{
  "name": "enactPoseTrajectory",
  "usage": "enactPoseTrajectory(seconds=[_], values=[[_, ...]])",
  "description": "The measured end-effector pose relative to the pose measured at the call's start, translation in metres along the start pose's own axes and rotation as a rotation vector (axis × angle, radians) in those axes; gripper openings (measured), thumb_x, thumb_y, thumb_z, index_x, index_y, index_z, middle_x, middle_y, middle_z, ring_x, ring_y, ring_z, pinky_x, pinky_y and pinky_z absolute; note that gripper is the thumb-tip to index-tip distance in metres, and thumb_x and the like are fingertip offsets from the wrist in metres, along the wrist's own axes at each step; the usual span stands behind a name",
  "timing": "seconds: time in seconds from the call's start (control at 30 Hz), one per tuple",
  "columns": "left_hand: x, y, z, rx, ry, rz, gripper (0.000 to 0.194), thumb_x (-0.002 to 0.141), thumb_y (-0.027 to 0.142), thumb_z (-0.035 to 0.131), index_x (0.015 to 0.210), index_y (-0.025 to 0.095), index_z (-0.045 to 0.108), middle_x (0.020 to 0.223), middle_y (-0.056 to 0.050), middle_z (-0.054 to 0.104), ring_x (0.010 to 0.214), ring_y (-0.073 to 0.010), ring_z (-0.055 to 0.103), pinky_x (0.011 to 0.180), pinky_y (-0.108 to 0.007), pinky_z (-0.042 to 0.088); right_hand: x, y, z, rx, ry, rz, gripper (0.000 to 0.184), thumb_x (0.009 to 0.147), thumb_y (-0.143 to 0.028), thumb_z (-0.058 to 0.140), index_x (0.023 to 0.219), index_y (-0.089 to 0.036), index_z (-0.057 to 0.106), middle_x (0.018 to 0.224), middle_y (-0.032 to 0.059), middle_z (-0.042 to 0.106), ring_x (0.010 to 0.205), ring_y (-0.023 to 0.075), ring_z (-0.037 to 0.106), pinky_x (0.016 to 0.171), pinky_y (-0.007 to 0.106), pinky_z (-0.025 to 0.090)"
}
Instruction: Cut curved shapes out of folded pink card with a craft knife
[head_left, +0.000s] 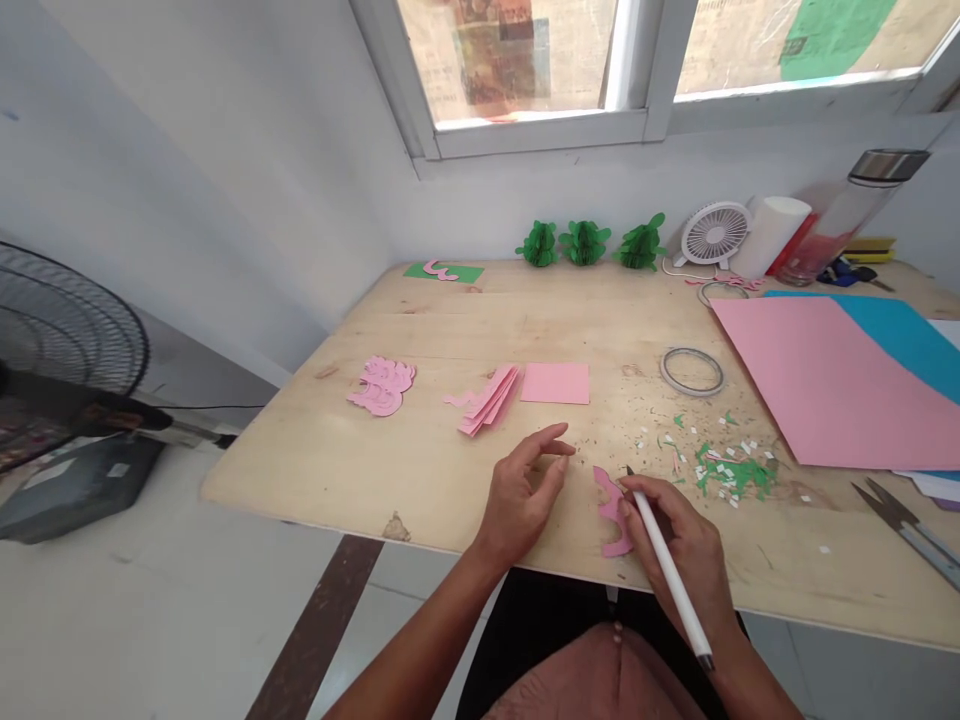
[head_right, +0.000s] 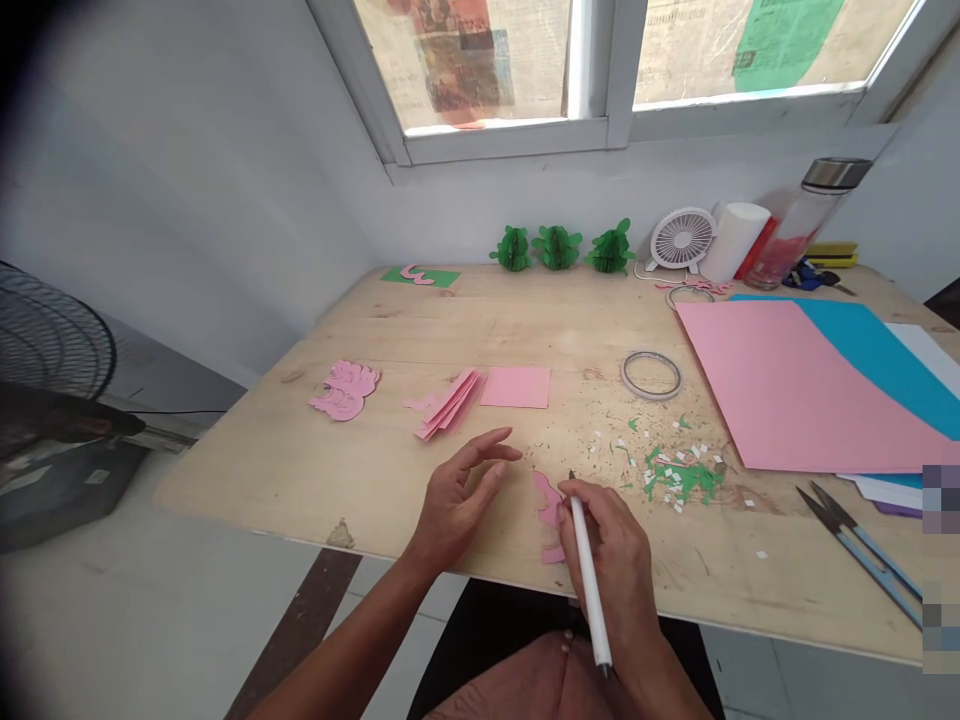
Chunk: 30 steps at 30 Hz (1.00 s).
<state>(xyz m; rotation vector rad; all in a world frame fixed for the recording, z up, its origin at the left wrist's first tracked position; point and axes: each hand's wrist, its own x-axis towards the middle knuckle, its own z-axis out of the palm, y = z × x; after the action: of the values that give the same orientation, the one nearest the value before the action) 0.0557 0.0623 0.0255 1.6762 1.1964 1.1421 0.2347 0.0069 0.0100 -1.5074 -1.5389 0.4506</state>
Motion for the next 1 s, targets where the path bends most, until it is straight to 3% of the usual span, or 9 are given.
enactPoseTrajectory(seconds=[0.1, 0.37, 0.57, 0.77, 1.0], values=[[0.006, 0.004, 0.007, -0.131, -0.039, -0.066, 0.036, 0.088, 0.026, 0.056, 0.123, 0.019, 0.059, 0.091, -0.004, 0.072, 0.089, -0.0167, 0.068, 0.088, -0.033, 0.053, 0.01, -0.004, 0.005, 0.04, -0.019, 0.039, 0.018, 0.087, -0.03, 0.056, 0.097, -0.021, 0.066, 0.085, 0.0045, 0.073, 0.069, 0.0165, 0.071, 0.061, 0.024, 0.057], [0.031, 0.007, 0.018, -0.164, -0.098, -0.078, 0.035, 0.083, 0.021, 0.058, 0.118, 0.02, 0.062, 0.083, -0.002, 0.069, 0.077, -0.0144, 0.066, 0.078, -0.028, 0.054, 0.034, -0.008, 0.012, 0.062, -0.023, 0.053, 0.019, 0.086, -0.032, 0.054, 0.096, -0.021, 0.066, 0.082, 0.0031, 0.073, 0.058, 0.014, 0.065, 0.054, 0.024, 0.053], [0.055, 0.0, 0.017, -0.141, -0.138, -0.048, 0.034, 0.081, 0.018, 0.057, 0.114, 0.019, 0.064, 0.076, 0.0, 0.067, 0.073, -0.0131, 0.064, 0.072, -0.026, 0.053, 0.049, -0.006, 0.007, 0.005, -0.035, 0.009, 0.019, 0.088, -0.033, 0.053, 0.1, -0.023, 0.064, 0.086, 0.0027, 0.073, 0.07, 0.0163, 0.068, 0.061, 0.024, 0.052], [0.082, -0.01, 0.022, -0.105, -0.162, -0.013, 0.033, 0.08, 0.015, 0.054, 0.111, 0.018, 0.065, 0.073, 0.001, 0.064, 0.067, -0.0114, 0.061, 0.063, -0.023, 0.049, 0.083, -0.004, -0.008, -0.057, -0.073, -0.057, 0.02, 0.087, -0.028, 0.05, 0.102, -0.023, 0.064, 0.086, 0.0021, 0.073, 0.072, 0.0163, 0.068, 0.065, 0.025, 0.05], [0.083, -0.02, 0.03, -0.062, -0.145, 0.012, 0.031, 0.079, 0.013, 0.053, 0.107, 0.019, 0.066, 0.072, 0.002, 0.063, 0.062, -0.0098, 0.057, 0.059, -0.021, 0.047, 0.102, 0.015, 0.005, -0.032, -0.109, -0.115, 0.022, 0.085, -0.019, 0.049, 0.103, -0.021, 0.062, 0.084, 0.0019, 0.072, 0.077, 0.0163, 0.069, 0.07, 0.026, 0.052]])
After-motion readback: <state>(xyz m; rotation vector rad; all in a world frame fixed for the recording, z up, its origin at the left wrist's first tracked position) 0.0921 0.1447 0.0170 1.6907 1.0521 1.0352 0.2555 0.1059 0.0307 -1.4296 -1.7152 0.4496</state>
